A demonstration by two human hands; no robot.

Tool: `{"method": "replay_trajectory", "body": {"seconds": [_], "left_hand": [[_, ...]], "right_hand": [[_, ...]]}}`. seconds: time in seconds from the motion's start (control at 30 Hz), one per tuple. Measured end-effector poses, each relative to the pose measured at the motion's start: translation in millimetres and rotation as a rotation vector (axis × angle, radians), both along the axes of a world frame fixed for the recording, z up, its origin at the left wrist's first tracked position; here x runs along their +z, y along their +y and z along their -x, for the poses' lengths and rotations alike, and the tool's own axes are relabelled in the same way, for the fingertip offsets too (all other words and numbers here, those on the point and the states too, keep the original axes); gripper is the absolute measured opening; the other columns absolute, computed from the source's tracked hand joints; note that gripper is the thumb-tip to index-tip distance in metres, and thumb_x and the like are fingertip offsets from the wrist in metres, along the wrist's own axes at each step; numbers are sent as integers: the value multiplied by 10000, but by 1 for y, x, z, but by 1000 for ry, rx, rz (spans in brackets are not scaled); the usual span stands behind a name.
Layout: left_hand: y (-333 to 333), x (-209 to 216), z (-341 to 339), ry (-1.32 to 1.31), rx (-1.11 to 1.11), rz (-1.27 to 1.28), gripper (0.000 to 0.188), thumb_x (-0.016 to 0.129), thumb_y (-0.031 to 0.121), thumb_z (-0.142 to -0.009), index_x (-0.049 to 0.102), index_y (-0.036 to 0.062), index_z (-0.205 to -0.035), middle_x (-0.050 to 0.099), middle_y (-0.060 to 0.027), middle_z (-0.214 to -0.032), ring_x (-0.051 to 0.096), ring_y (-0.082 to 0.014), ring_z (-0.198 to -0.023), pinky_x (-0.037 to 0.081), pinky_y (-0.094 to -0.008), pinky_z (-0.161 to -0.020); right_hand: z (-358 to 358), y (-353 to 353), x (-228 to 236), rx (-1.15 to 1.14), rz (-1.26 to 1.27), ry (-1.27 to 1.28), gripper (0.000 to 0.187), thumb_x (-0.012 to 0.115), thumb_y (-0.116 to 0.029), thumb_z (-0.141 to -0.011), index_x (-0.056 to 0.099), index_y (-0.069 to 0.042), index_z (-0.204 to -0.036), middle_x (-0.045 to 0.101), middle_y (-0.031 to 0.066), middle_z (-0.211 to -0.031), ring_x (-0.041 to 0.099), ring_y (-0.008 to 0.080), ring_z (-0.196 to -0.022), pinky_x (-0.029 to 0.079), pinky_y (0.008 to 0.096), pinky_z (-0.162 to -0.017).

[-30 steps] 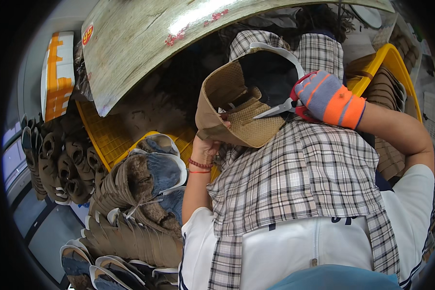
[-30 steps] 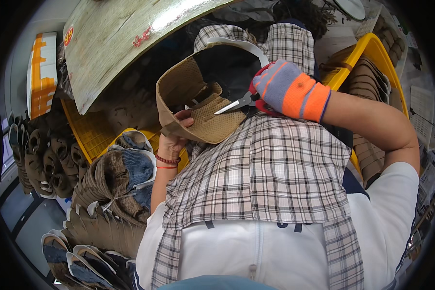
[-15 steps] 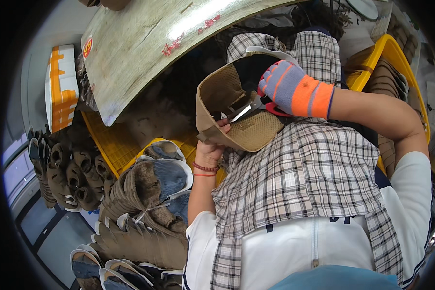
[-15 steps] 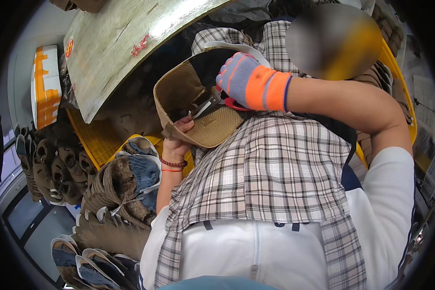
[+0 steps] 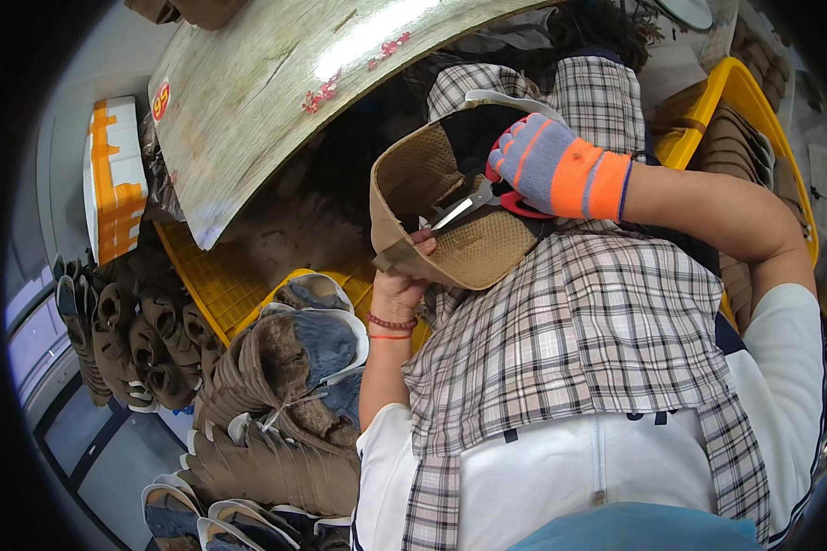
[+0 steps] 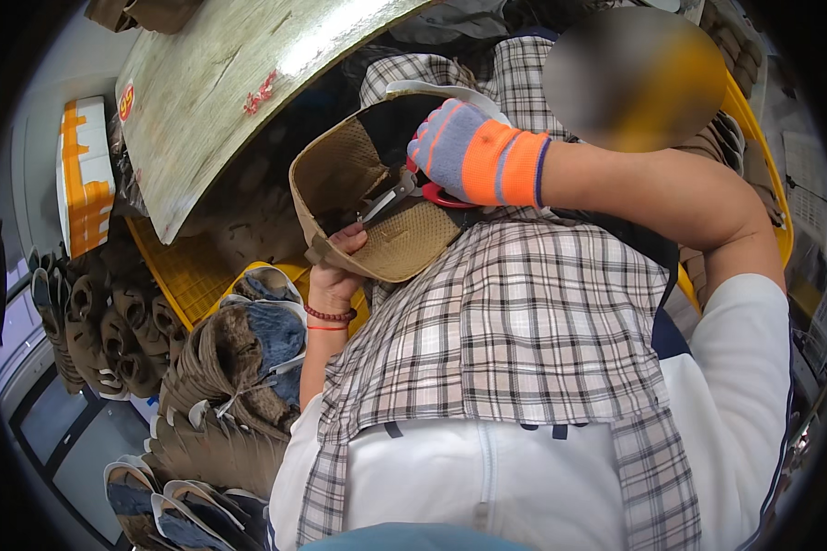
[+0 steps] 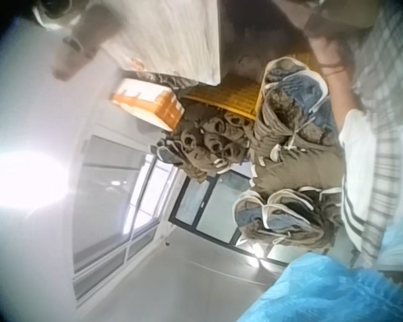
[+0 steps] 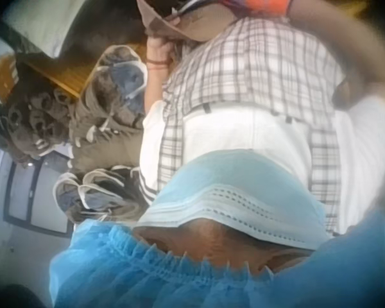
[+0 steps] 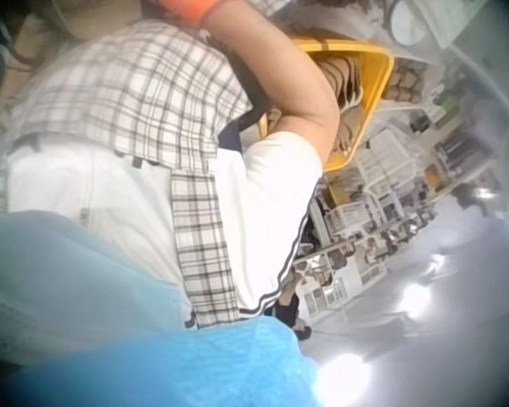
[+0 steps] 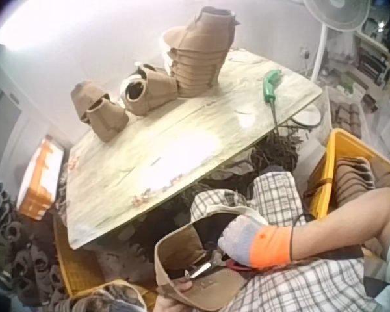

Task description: The person sits on the floor and uses scissors to trim excess material from the interior of several brown shoes. They repeatedly pick up a shoe, cut along the inner lining, and place the shoe on a nearby table, continuing the process with multiple units.

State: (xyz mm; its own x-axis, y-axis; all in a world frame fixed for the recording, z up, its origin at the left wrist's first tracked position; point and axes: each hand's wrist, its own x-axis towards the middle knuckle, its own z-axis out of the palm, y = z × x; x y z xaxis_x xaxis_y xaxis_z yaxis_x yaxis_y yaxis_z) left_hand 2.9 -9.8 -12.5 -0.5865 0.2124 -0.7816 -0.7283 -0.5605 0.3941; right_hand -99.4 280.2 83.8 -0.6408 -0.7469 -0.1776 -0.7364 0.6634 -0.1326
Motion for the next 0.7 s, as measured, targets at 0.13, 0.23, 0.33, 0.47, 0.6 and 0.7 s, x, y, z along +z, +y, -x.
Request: {"method": "replay_trajectory", "body": {"seconds": [0.13,0.23,0.33,0.47,0.6,0.7], "left_hand": [[3,5,-1,-2,39,-11,244,726,-67,-764,664,-28,-997,673,-95,-937,645,-184,-825,544,-305,-743],[-1,0,-2,13,33,-38,248,723,-73,-763,660,-36,-1000,669,-107,-954,650,-205,-865,552,-337,-802],[-1,-2,-1,0,45,-38,252,725,-73,-761,661,-35,-1002,671,-105,-949,650,-202,-859,551,-332,-789],[-3,-6,-1,-16,51,-52,258,730,-69,-758,665,-28,-1005,675,-103,-948,648,-195,-856,545,-318,-775],[-13,-23,-8,17,-12,-48,325,651,-38,-811,607,-78,-1131,649,-163,-1119,627,-269,-1015,507,-381,-919],[-7,-12,-7,24,-1,-13,347,631,-33,-824,590,-87,-1164,641,-174,-1160,623,-286,-1044,497,-396,-952]], "right_hand": [[-3,-3,8,-14,-65,-36,217,727,-236,-716,687,-120,-895,683,49,-860,665,209,-854,492,305,-732],[-1,-6,3,-8,-103,-42,213,720,-256,-729,693,-129,-898,687,44,-865,666,209,-861,493,309,-734],[-1,-12,5,-9,-108,-48,208,719,-256,-735,699,-139,-905,690,36,-866,668,208,-862,496,307,-726],[-2,-11,0,-24,-84,-38,211,729,-245,-728,701,-145,-912,692,32,-868,668,203,-859,501,302,-715],[-2,-1,5,-15,-113,-78,218,735,-238,-718,699,-139,-910,693,35,-863,672,202,-854,504,305,-704],[-2,-2,0,8,-50,-34,226,738,-223,-706,699,-134,-910,694,36,-854,676,204,-852,507,306,-700]]}}
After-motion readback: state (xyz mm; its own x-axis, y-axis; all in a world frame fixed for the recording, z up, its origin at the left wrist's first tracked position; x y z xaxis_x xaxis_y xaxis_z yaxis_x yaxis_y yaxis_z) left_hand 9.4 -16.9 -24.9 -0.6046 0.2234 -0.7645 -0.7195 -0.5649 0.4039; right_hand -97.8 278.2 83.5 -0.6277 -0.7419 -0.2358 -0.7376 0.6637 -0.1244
